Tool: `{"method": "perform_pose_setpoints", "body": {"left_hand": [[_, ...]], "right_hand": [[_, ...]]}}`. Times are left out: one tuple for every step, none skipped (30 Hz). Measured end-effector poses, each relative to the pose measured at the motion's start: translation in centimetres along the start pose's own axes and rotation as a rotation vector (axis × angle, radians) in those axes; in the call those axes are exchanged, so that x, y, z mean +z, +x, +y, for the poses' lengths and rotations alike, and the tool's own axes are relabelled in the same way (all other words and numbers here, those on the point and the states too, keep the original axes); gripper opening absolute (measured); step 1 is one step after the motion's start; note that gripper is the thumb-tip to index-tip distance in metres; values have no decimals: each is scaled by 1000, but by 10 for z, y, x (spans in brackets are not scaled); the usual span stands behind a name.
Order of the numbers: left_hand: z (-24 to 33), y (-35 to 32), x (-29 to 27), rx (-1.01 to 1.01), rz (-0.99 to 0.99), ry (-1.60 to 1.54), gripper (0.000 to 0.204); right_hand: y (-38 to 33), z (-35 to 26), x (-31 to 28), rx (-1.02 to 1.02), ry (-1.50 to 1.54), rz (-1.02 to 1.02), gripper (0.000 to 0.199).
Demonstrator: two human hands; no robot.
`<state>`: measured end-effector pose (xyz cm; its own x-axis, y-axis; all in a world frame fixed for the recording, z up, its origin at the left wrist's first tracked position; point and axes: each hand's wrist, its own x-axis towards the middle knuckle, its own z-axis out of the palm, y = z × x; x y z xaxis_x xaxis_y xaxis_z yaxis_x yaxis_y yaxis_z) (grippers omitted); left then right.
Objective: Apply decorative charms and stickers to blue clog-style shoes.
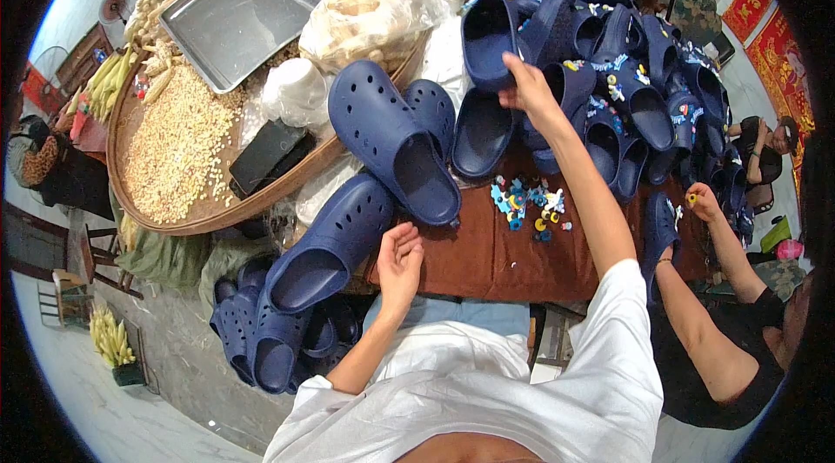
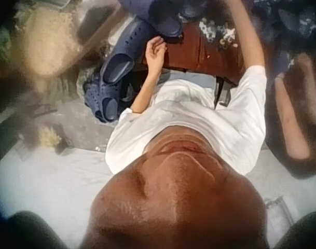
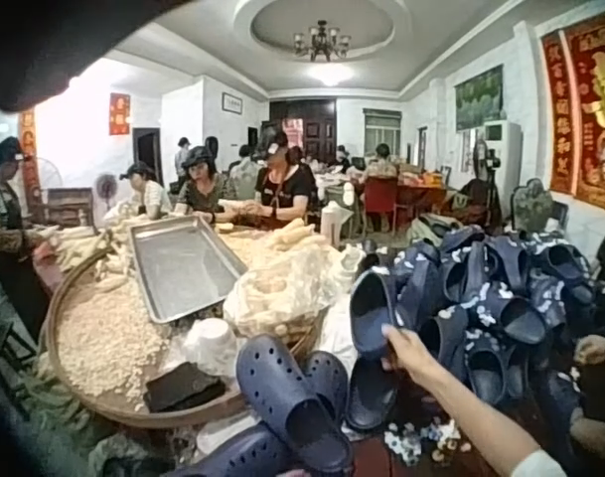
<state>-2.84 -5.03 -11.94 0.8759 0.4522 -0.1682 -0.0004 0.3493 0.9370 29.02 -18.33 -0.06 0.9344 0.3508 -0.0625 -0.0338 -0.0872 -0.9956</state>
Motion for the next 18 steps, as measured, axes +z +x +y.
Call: {"method": "perform_pose_setpoints", "body": {"left_hand": [[-3,2,-1,28,11,60,39],[-6,4,-2,12,12,66,39],[-9,7,-1,21,6,75,44],[-11,7,0,26,2,87,49],[-9,7,2,-14,13,43,53],[-13,19,12,-83,-18,38,55],[-9,20,13,-99,-11,5,56],[-5,22,15,-106,-4,-35,58],[-4,22,17,-103,20,-21,60],[-4,24,18,-106,56,19,60],[-3,26,21,-129,74,-5,61],[-1,28,23,-153,93,-28,61],[-1,28,25,-165,93,-21,61],[0,28,26,-182,120,-63,63],[0,30,30,-197,137,-108,64],[0,31,35,-209,137,-103,64],[0,31,39,-205,164,-112,67],[0,32,44,-198,188,-122,71]], "right_hand": [[12,0,7,21,23,35,50],[21,0,15,44,45,73,48],[26,1,18,-21,49,21,44],[30,5,23,-80,55,-32,40],[35,13,27,-141,37,4,39],[41,38,12,-162,18,86,38],[35,38,18,-163,-11,72,43],[25,35,25,-206,25,107,44],[12,36,27,-258,-44,154,41],[1,38,24,-314,-115,201,37],[-10,43,17,-300,-115,209,37],[-27,48,5,-401,-238,185,33],[-46,52,-1,-502,-360,155,29],[-74,54,1,-476,-252,164,17],[-102,60,-3,-515,-361,183,16],[-129,69,-3,-424,-383,200,15],[-152,83,-6,-473,-503,183,14],[-172,105,-10,-527,-616,191,14]]}}
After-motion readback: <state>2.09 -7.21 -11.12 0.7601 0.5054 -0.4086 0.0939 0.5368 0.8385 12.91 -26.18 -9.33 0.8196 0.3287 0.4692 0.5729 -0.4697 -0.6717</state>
